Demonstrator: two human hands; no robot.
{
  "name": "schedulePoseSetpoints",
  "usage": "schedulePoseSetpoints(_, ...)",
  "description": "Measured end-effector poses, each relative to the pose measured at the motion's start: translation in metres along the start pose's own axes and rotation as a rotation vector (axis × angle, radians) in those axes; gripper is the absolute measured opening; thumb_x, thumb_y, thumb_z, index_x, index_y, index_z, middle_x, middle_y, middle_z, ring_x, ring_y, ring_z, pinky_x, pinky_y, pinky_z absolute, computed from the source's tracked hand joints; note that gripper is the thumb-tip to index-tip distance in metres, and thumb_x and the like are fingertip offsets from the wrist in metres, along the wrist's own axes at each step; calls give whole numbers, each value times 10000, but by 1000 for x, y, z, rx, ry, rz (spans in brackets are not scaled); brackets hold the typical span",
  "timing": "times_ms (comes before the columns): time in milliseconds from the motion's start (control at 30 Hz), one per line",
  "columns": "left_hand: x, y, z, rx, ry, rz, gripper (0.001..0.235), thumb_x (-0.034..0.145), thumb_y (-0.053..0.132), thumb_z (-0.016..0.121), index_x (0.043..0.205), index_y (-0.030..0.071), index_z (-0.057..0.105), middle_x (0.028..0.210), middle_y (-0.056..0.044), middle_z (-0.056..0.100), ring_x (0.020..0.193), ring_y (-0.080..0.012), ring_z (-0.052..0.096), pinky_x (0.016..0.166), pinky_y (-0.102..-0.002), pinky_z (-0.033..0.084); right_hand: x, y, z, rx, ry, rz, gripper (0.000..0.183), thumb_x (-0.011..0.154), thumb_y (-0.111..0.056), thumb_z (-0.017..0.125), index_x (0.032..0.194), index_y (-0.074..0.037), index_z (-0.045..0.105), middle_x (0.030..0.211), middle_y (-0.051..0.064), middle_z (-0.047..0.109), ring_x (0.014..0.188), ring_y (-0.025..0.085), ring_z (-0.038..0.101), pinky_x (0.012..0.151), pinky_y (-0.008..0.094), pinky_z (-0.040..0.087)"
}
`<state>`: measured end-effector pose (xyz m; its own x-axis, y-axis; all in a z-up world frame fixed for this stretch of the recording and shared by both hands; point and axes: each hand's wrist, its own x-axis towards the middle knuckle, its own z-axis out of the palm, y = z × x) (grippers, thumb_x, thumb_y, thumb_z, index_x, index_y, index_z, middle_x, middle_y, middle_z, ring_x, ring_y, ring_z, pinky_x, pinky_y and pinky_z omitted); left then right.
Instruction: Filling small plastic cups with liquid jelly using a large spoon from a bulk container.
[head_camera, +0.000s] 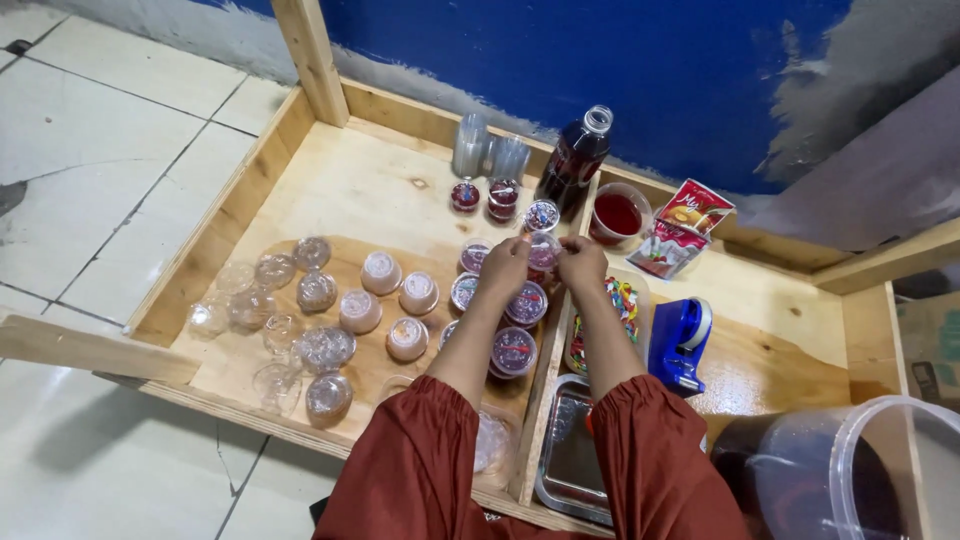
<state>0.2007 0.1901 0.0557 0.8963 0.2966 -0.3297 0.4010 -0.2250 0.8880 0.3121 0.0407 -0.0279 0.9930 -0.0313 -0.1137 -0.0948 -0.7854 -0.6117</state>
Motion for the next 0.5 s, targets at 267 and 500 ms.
schedulePoseSetpoints(267,8,-13,-2,44,-7,3,631,1007,545,375,1388,106,619,1364,-209,628,1366,-401,513,1163,-510,378,-11,-4,-4,-69,-94,32,342,826,-258,698,1161,-287,760,1015,-27,784,1100,250,712,994,419,561)
schedulePoseSetpoints(500,-6,17,-74,-8,184,-13,573,987,495,424,1366,121,635,1338,-216,631,1349,-414,522,1141,-519,397,-65,-94,-70,91,38,-99,357,887,-156,624,1223,-199,738,1163,60,728,1110,268,704,1021,433,538)
